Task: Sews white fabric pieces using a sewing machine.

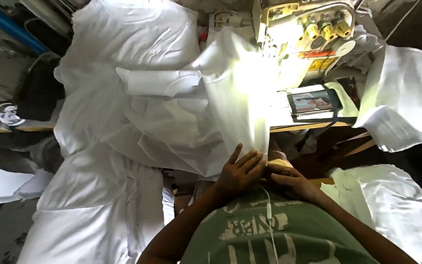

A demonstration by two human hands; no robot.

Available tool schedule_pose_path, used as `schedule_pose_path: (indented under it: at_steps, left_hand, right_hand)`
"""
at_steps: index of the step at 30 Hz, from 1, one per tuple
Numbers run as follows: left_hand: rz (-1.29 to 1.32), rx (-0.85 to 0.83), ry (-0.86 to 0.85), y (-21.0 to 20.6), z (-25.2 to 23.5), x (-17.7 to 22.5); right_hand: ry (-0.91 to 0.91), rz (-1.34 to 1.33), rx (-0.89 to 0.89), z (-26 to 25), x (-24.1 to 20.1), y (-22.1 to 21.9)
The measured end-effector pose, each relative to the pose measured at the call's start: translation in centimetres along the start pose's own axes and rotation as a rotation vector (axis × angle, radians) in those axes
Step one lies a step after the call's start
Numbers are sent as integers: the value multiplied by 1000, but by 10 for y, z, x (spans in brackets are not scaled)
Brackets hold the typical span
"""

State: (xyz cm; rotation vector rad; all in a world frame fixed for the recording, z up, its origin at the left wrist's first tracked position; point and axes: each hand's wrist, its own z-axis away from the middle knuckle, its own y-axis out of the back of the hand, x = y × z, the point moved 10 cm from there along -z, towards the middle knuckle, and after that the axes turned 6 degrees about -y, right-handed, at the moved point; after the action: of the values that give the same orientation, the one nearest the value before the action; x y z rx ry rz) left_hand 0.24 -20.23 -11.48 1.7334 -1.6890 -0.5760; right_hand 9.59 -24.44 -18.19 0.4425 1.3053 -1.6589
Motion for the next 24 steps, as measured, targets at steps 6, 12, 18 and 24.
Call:
schedule_pose_path:
  at_steps: [6,12,18,24]
  left_hand:
    - [-60,-16,3,-5,4,-5]
    - [-33,-6,-13,-11,8,-15]
    - [313,236,289,28,-12,-55]
    - [216,522,215,110,-92,-87]
  right_hand:
    - [53,-217,-152,-11,11,1]
    - [42,-204,-93,-19,11,5]
    - [416,849,283,-29,-81,9]
    - [801,1197,715,-70,-210,18]
